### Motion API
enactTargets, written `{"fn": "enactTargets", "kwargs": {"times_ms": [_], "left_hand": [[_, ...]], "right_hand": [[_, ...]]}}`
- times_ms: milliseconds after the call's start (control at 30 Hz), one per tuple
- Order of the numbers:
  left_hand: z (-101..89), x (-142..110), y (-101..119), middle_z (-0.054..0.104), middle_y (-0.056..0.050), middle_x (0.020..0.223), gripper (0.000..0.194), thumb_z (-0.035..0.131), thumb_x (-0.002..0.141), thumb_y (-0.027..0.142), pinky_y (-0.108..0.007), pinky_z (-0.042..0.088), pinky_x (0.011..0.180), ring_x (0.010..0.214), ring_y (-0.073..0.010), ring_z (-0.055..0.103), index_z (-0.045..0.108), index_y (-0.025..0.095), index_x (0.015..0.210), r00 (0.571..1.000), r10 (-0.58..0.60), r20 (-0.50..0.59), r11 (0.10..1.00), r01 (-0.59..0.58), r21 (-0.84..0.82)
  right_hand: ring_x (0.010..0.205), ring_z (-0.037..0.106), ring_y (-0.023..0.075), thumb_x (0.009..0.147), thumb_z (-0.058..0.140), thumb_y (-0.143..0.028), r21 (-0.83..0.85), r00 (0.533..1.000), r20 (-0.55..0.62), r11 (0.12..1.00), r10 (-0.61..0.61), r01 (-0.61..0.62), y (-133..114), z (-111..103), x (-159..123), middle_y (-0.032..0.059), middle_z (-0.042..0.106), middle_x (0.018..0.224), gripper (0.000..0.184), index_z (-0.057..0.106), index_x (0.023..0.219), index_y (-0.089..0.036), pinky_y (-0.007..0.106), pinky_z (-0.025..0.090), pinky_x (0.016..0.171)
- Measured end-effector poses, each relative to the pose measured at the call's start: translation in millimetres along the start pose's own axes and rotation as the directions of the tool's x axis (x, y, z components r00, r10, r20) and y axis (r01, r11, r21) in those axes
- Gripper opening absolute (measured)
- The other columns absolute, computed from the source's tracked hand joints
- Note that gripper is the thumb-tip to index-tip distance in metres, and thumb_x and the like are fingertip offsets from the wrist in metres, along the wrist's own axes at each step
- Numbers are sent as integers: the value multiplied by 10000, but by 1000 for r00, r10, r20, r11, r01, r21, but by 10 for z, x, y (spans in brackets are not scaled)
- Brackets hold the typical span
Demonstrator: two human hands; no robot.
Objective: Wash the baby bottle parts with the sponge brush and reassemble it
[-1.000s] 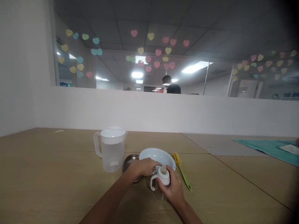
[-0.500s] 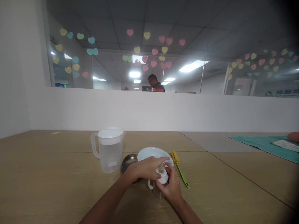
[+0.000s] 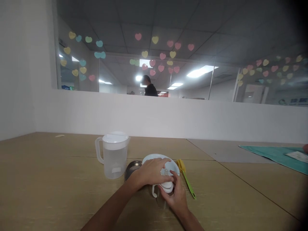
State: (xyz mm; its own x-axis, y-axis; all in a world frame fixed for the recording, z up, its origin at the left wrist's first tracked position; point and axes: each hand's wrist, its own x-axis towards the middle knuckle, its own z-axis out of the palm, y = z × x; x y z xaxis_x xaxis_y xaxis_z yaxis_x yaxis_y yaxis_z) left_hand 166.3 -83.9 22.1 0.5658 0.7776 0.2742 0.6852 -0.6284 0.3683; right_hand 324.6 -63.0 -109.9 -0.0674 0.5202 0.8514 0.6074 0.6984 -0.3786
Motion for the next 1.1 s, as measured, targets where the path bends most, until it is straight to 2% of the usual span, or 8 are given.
{"fn": "enactTargets", "kwargs": {"times_ms": [67,133,267,433,667,833,933,1100], "left_hand": [[33,-3,-58,546,-89,1241,847,623,675,487,-339,424,847,1082,-277,534,249,255,1398,979,92,181,995,-83,-56],[76,7,-94,560,-96,1215,931,647,657,438,-330,437,805,1053,-282,551,155,256,1426,962,95,256,995,-81,-65],[60,20,-97,610,-79,1076,836,603,700,459,-292,437,695,925,-262,587,202,276,1411,992,3,126,998,5,-62],[-58,0,-82,618,-39,886,788,571,734,514,-251,412,637,788,-193,576,255,215,1390,1000,19,17,974,-15,-224],[-61,-9,-12,577,-60,1055,725,617,749,405,-251,457,642,723,-131,582,273,282,1375,999,11,-36,824,-29,-566],[-17,92,-59,477,-113,1219,646,629,755,359,-269,501,650,752,-119,593,327,259,1318,969,-107,-223,604,-115,-788],[3,147,-118,497,-102,1187,628,651,745,333,-284,500,715,790,-122,589,352,229,1287,948,-122,-295,540,-186,-821],[7,96,-54,525,-72,1148,623,638,764,279,-267,465,803,887,-133,579,345,232,1312,962,-86,-260,539,-175,-824]], "right_hand": [[774,666,227,703,600,-390,13,1000,27,1000,4,-4,7,-17,-5,94,662,909,608,355,1206,-152,310,547,629],[766,666,224,704,588,-379,27,999,46,1000,9,-10,8,-26,-10,92,663,915,610,341,1213,-151,308,546,629],[796,668,217,735,594,-394,16,999,30,1000,22,-22,-4,-12,-14,107,664,957,587,342,1208,-154,300,549,648],[846,667,242,739,608,-436,-20,1000,-17,999,-26,26,-19,15,-14,141,662,985,603,347,1195,-140,317,554,664],[755,672,235,743,602,-458,-81,993,-46,991,-107,103,-50,-18,3,110,673,887,539,406,1143,-154,306,542,603],[686,658,207,739,598,-509,-100,994,-41,990,-102,98,-23,-27,4,81,657,852,483,448,1056,-177,296,530,584],[700,648,201,739,600,-512,-122,990,-45,985,-132,126,-19,-42,16,96,652,917,517,443,1097,-173,302,527,592],[1009,586,265,786,536,-455,-129,967,-74,964,-242,232,-16,-97,36,146,580,1140,394,493,1069,-185,397,507,774]]}}
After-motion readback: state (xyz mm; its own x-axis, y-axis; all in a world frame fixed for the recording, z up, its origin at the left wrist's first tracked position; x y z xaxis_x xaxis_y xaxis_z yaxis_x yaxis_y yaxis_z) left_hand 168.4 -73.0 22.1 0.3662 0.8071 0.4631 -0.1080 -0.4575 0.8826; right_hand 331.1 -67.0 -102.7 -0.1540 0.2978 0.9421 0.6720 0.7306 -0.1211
